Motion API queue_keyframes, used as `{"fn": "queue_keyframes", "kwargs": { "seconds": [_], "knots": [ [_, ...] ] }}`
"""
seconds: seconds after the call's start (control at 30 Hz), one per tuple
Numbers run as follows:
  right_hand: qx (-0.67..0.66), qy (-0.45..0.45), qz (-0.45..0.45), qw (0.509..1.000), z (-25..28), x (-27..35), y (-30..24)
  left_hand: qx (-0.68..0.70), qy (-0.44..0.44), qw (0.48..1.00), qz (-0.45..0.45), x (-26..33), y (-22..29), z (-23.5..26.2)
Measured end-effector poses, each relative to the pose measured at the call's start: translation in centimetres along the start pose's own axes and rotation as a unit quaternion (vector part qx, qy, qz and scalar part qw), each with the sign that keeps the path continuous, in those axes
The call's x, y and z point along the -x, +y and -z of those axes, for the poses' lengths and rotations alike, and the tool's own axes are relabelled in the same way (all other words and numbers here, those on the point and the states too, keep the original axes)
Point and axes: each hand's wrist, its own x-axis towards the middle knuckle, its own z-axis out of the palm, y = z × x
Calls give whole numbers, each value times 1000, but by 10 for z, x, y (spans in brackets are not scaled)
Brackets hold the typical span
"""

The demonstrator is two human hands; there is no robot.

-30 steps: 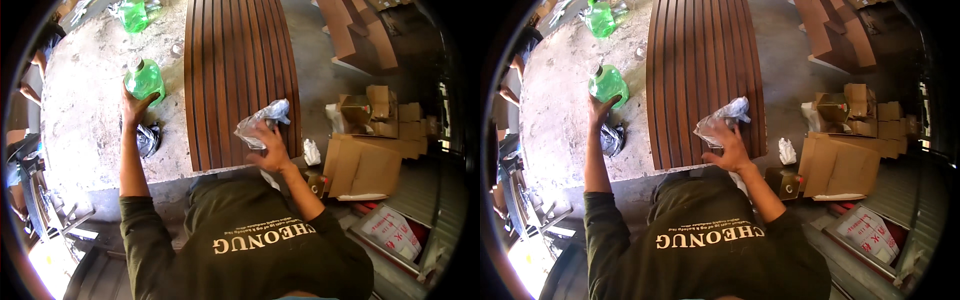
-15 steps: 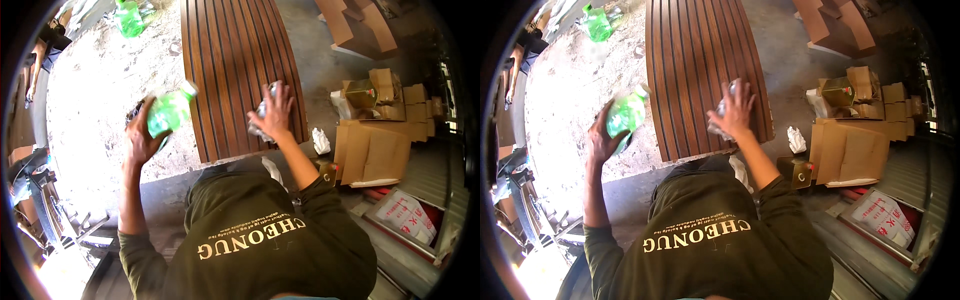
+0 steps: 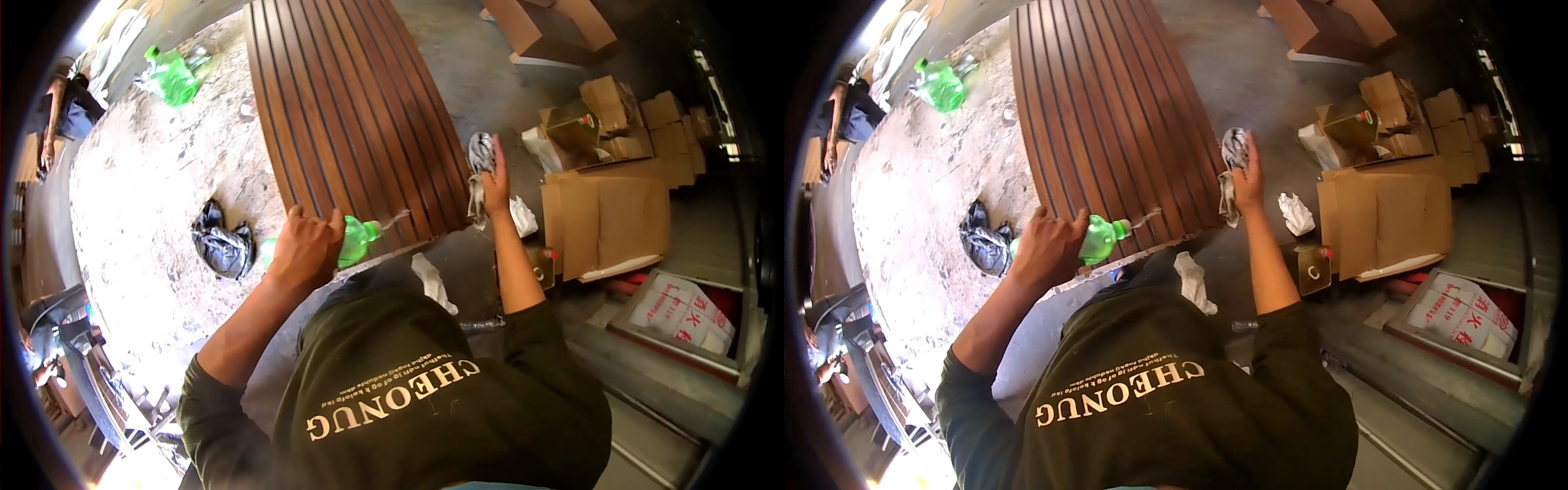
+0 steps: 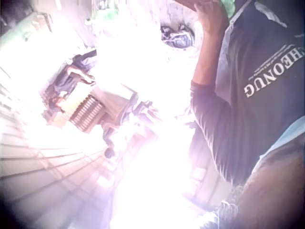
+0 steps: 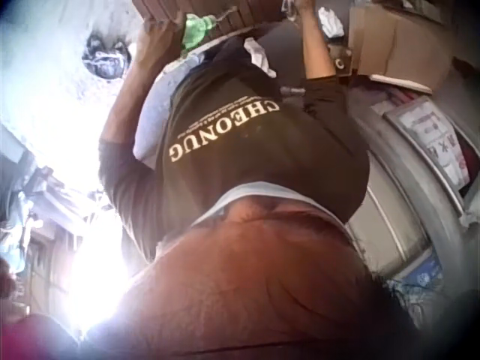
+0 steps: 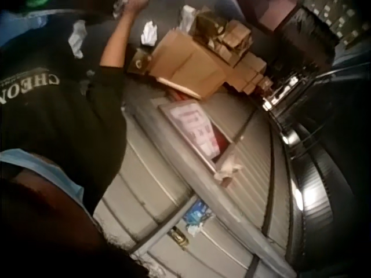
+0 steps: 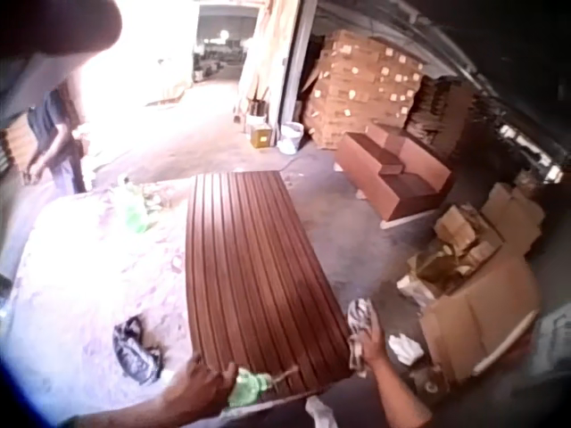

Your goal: The person places a slatted wooden panel onto a workbench, pours liquid from a bottle onto a cloth, and wipes the panel with the cloth. The person then turns and swaps the wooden panels, wiping their surfaces with cloths.

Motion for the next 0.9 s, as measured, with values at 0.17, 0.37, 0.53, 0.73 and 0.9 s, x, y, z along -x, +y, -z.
{"fn": "queue_keyframes", "kwargs": {
  "seconds": [0.17, 0.37, 0.53, 0.73, 0.9],
  "knots": [
    [-75, 58, -30, 995, 21, 18, -12, -10, -78, 997, -21, -26, 18, 7],
    [173, -50, 41, 983, -8, 35, -2, 14, -145, 988, 45, 44, -29, 5],
    [243, -194, 177, 934, -108, 72, -47, 54, -186, 967, 167, 112, -50, -4],
    [276, -364, 272, 847, -196, 107, -113, 355, 5, 871, 339, 166, -53, -47],
    [319, -227, -78, 917, -140, -1, -64, 554, 252, 698, 377, 177, -64, -75]
  ]
}}
